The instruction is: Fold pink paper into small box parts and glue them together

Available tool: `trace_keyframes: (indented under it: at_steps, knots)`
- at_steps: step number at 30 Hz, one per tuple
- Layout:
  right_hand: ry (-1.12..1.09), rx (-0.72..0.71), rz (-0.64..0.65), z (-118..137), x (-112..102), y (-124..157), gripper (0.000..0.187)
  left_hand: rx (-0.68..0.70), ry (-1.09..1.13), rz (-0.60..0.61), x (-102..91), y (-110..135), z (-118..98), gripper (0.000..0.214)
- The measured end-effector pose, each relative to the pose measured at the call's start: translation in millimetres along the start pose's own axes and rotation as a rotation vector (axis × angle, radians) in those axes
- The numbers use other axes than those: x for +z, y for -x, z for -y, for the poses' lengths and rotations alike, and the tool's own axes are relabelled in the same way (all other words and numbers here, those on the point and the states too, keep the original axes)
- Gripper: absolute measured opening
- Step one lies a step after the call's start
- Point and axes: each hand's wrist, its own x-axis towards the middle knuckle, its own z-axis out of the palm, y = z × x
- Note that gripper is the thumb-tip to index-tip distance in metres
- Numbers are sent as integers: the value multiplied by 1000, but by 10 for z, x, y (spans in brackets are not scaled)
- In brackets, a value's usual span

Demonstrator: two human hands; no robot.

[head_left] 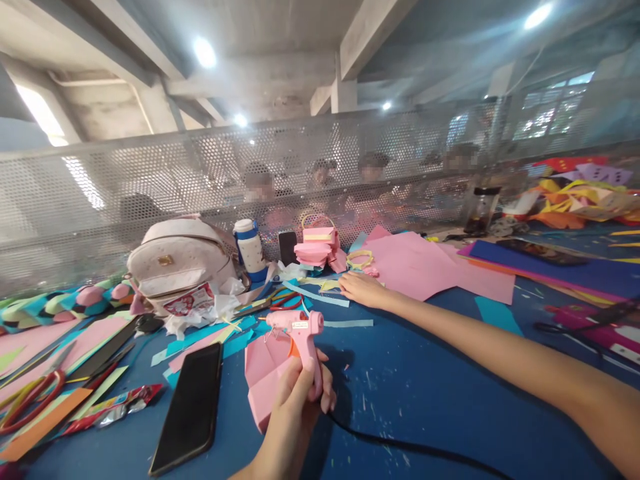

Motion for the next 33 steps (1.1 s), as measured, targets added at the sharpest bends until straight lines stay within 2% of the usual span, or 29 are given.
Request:
trace_keyframes:
  at_steps: [4, 8, 9, 12, 15, 21, 27, 30, 33]
  knots:
    - [-60, 46, -61, 39, -329, 218, 7, 47, -33, -32, 78, 49, -51, 40]
    - [-204, -30, -80, 276, -704, 735, 20, 114, -143, -75, 61, 65, -34, 41]
    - [-322, -64, -90, 361, -774, 886, 21, 128, -183, -83, 42, 65, -22, 41]
    - [-491, -47, -28, 615, -889, 1284, 22, 166, -290, -84, -8, 64, 7, 40]
    - [-541, -4, 39, 793, -900, 1496, 22, 174, -332, -29, -30, 62, 16, 39]
    - [-561, -38, 55, 946, -888, 1468, 25, 189, -327, 13, -69, 70, 42, 30]
    - [-549, -79, 77, 1031, -892, 1377, 23, 175, -303, 9, -47, 82, 29, 32]
    - [-534, -110, 44, 1040, -884, 1364, 21, 193, -325, -1, -38, 82, 38, 31]
    - [-443, -139, -49, 1016, -874, 1350, 18, 201, -341, -5, -55, 85, 59, 31]
